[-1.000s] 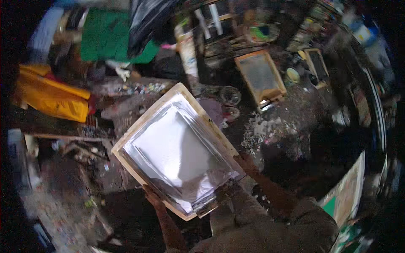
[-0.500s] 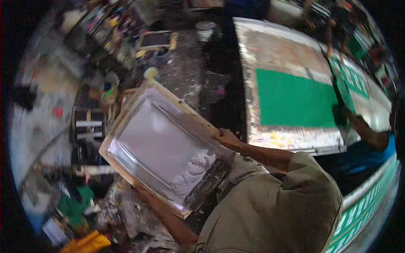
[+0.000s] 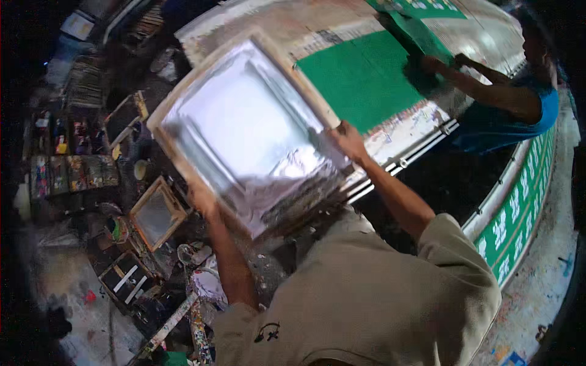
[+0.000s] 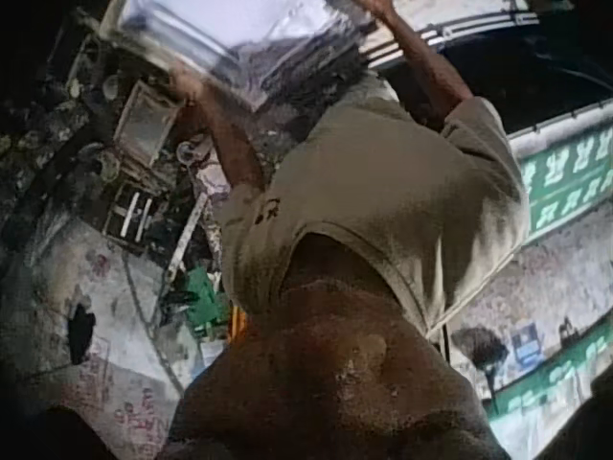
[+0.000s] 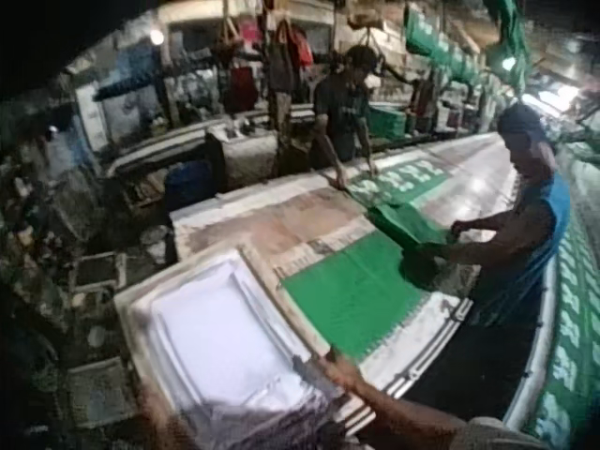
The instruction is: Manually applying white ink to green fabric panels using a screen printing frame and squeegee.
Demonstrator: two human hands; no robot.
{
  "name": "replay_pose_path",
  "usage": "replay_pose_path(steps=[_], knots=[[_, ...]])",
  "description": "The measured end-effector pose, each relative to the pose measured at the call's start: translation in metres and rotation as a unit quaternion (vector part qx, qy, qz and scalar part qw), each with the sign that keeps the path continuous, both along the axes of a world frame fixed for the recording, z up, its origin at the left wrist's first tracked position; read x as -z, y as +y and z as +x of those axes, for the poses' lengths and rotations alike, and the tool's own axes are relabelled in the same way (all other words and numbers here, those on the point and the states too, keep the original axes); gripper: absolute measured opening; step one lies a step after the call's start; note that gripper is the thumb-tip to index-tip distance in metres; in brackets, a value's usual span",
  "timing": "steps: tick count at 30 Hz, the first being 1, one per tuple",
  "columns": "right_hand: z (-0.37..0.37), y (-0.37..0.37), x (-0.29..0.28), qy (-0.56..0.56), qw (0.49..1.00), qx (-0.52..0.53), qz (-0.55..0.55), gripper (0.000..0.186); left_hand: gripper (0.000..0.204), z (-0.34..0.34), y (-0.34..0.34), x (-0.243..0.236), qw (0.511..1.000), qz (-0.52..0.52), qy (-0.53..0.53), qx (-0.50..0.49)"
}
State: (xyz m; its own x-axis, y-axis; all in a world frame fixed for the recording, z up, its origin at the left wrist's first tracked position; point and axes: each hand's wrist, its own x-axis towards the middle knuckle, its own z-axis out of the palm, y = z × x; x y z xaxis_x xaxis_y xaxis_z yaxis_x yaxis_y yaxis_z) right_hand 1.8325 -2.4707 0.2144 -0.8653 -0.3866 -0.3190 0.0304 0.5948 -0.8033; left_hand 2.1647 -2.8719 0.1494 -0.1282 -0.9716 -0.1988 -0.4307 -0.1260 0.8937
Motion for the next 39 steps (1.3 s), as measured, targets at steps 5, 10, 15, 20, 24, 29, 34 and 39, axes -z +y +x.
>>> replay_pose_path(steps=[5,10,15,20,24,29,34,39], knots=[[-0.082,0.059,0.050,0.062,0.993,0.051,0.081,0.060,0.048,-0.120,0.069,0.018,0.997,-0.082,-0.006,0.014],[-0.066,0.095,0.072,-0.017,0.995,0.086,-0.050,0.048,0.045,-0.132,0.107,0.009,0.993,-0.107,-0.035,0.022],[-0.038,0.112,0.081,0.001,0.995,0.103,-0.008,0.052,0.057,-0.128,0.130,0.002,0.979,-0.175,-0.050,0.092],[-0.040,0.108,0.101,-0.050,0.978,0.181,-0.095,0.052,0.053,-0.135,0.127,-0.006,0.964,-0.122,-0.217,0.095],[-0.038,0.113,0.111,0.040,0.984,0.168,-0.034,0.058,0.048,-0.143,0.108,0.011,0.904,-0.122,-0.385,0.141],[-0.025,0.141,0.088,0.012,0.998,0.068,0.010,0.053,0.036,-0.128,0.080,0.051,0.907,-0.147,-0.336,0.207],[0.017,0.167,0.040,0.140,0.977,0.064,0.149,0.047,0.020,-0.024,0.095,0.054,0.928,-0.204,-0.010,0.312],[0.103,0.192,-0.016,0.056,0.994,-0.005,0.092,0.033,0.030,0.092,0.167,-0.012,0.949,0.044,-0.079,0.303]])
